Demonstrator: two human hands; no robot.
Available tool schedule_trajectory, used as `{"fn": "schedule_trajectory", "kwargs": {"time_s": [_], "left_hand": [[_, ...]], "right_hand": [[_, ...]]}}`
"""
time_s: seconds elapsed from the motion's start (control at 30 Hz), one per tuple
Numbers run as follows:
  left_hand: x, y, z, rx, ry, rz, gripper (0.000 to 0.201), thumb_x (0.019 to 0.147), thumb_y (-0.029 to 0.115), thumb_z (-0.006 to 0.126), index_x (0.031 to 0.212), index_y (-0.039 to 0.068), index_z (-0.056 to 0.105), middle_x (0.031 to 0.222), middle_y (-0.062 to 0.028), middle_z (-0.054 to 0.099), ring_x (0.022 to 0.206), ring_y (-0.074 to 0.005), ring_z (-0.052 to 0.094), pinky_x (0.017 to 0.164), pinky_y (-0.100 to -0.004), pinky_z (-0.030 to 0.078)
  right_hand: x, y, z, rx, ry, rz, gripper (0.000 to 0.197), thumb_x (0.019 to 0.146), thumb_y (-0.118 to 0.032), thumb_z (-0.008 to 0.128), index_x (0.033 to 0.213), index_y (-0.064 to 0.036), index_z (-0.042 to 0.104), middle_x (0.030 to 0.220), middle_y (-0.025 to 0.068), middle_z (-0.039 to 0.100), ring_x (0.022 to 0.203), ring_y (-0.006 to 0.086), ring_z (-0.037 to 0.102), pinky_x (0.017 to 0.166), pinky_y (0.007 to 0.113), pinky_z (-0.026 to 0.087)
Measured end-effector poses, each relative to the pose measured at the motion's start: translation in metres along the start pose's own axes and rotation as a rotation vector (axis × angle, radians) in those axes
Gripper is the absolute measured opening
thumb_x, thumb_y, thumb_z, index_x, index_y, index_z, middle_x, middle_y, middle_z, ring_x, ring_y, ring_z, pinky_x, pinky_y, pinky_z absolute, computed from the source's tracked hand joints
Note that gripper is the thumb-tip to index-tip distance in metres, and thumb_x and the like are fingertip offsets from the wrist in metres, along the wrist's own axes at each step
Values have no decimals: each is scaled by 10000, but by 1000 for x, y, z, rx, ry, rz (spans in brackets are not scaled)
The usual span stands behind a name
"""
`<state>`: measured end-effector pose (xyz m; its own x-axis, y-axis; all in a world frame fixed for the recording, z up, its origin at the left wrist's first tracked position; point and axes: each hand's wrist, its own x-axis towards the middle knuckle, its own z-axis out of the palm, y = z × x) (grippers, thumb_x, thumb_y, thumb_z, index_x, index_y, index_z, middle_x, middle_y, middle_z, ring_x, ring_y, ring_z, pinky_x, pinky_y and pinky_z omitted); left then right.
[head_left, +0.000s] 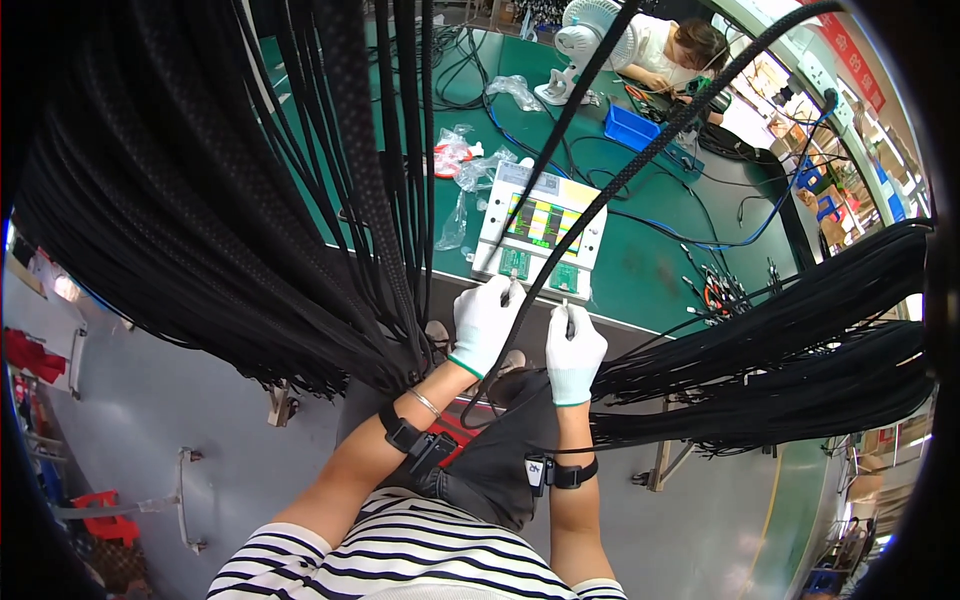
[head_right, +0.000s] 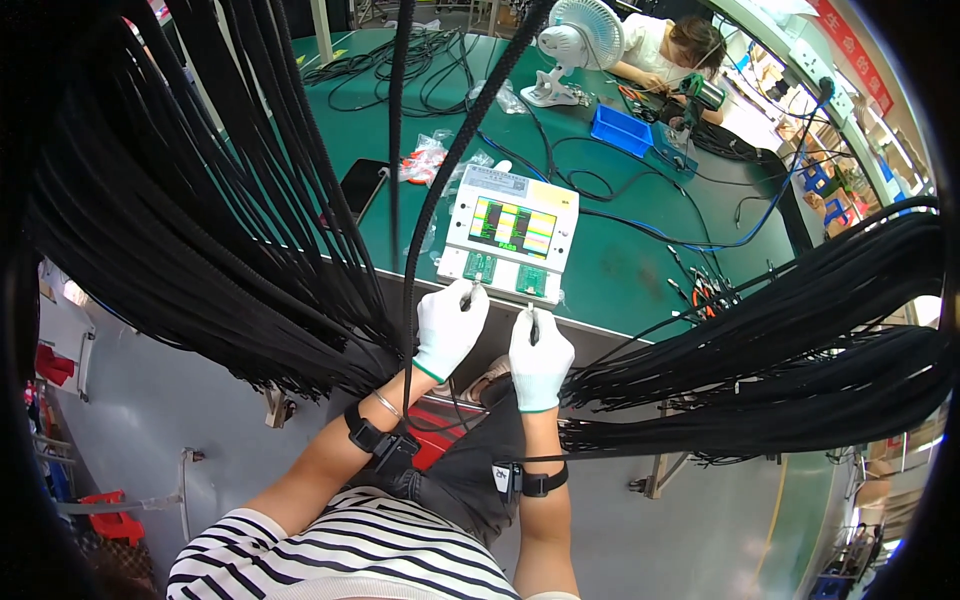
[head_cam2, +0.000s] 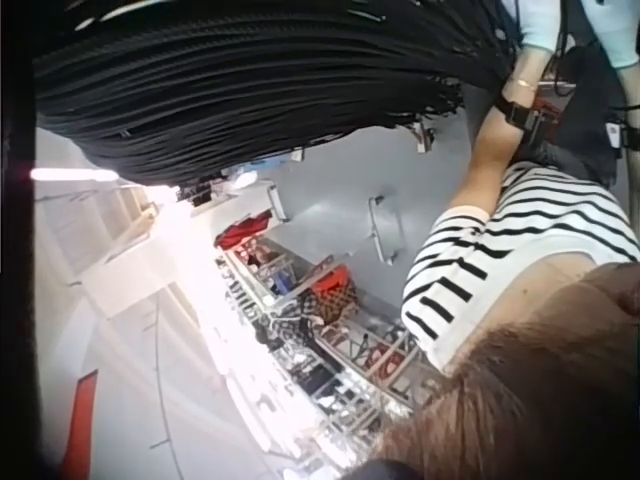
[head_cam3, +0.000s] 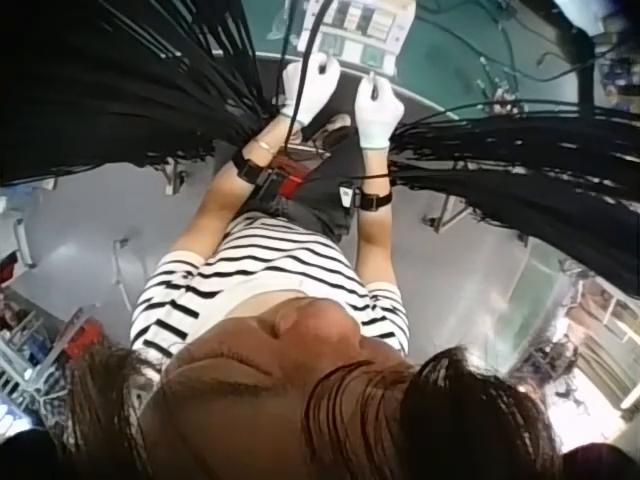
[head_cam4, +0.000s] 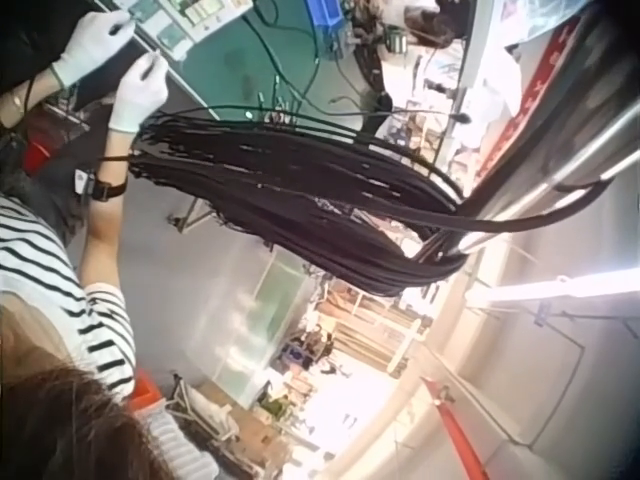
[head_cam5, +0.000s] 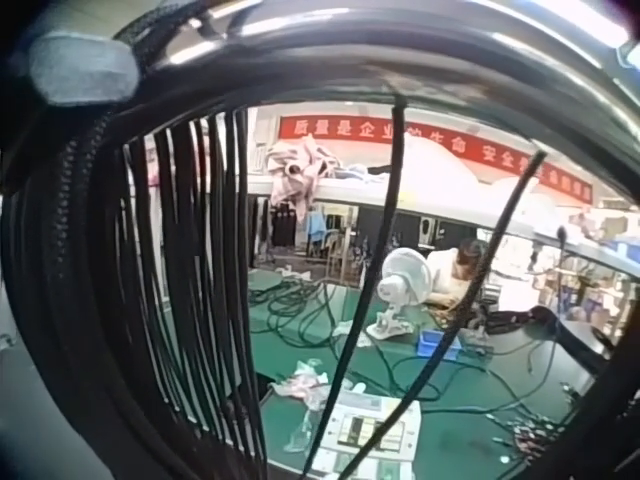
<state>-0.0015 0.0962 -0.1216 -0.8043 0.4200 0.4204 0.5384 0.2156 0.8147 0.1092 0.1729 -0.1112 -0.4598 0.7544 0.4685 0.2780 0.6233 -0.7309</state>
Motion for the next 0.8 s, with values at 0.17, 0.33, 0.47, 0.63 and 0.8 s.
{"fn": "schedule_trajectory", "kwargs": {"time_s": [0.17,0.33,0.47,0.63,0.8], "left_hand": [[-3,-5,-5,-128,-75,-39,281,951,237,576,792,12,631,559,-117,560,463,-227,563,468,-346,409],[-10,-9,-21,-532,-337,-446,367,1016,304,494,849,25,663,555,-32,578,449,-119,540,449,-269,422],[-28,-35,-25,-565,-433,-523,441,1016,377,459,852,10,642,559,-49,564,468,-101,542,427,-253,422],[-63,-73,-10,-425,-646,-633,390,1007,347,471,874,27,649,576,-90,584,489,-193,584,447,-307,457],[-94,-106,4,-29,-727,263,268,961,257,495,911,50,658,705,-162,634,629,-331,639,544,-401,498]], "right_hand": [[8,1,4,-16,31,-8,199,899,-152,648,923,44,674,571,97,528,492,127,431,499,299,399],[10,8,9,8,40,-3,203,897,-151,654,953,40,691,546,96,500,482,125,421,492,300,393],[10,9,11,-9,52,-31,202,897,-152,655,963,34,696,544,103,509,474,127,423,489,301,392],[10,7,9,-41,53,-47,182,893,-151,657,916,26,692,543,109,507,459,147,429,483,306,389],[11,3,8,-116,59,-101,110,874,-140,660,845,-39,692,564,149,575,470,302,581,465,365,438]]}}
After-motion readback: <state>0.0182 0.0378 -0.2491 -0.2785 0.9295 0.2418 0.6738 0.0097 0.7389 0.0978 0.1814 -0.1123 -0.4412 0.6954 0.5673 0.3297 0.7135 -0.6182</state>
